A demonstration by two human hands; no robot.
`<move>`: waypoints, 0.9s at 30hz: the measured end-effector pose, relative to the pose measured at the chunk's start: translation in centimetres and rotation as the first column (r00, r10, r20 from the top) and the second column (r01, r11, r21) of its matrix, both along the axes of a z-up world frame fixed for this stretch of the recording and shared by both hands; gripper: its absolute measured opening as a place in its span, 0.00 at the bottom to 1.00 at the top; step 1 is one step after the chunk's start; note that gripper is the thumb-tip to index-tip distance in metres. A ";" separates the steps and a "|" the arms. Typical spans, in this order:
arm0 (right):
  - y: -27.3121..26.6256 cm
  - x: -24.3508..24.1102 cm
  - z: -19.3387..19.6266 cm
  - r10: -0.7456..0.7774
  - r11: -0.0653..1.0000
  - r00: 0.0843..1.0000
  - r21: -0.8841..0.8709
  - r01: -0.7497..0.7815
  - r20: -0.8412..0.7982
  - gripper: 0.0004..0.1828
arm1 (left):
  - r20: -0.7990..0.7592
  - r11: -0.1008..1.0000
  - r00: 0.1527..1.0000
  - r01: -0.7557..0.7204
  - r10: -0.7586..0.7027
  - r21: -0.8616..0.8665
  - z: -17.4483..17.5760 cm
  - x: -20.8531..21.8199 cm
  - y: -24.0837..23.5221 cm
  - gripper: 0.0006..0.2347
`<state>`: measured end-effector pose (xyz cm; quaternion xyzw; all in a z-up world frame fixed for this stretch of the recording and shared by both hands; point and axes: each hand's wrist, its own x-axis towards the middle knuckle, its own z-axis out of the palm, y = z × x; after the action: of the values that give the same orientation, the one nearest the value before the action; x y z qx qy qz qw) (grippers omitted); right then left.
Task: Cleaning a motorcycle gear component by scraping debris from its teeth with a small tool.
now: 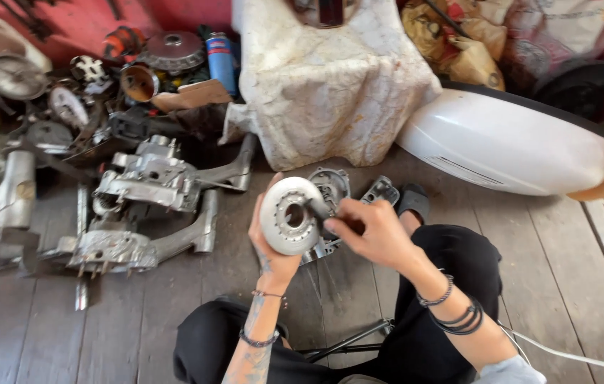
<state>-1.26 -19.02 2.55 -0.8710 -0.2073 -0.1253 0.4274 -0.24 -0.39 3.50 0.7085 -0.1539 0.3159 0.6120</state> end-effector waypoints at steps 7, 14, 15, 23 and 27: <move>0.0 0.5 -1.1 -0.029 0.998 0.999 0.061 0.030 -0.016 0.14 | -0.005 0.997 1.000 -0.019 0.019 0.072 -1.6 0.2 0.3 0.26; -0.5 0.5 -0.7 -0.058 0.990 0.996 0.127 0.066 -0.063 0.11 | -0.073 0.993 0.990 0.118 -0.119 -0.012 -0.8 -0.2 0.1 0.29; -0.4 0.2 -0.5 -0.038 0.991 0.995 0.128 0.050 -0.091 0.10 | -0.061 0.995 0.993 0.102 -0.102 -0.003 -1.2 -0.2 0.0 0.28; -1.3 1.3 -0.1 -0.080 0.981 0.996 0.177 0.085 -0.034 0.05 | -0.097 0.985 0.980 0.174 -0.172 0.016 -0.6 -0.7 -0.4 0.22; -0.3 0.4 0.5 -0.060 0.979 0.998 0.194 0.062 -0.019 0.04 | -0.139 0.961 0.955 0.271 -0.262 0.051 -1.7 -0.6 -0.5 0.20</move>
<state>-0.88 -19.32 3.03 -0.8319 -0.1644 -0.1522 0.5076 -0.89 -0.92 1.82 0.7210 -0.2186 0.1779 0.6330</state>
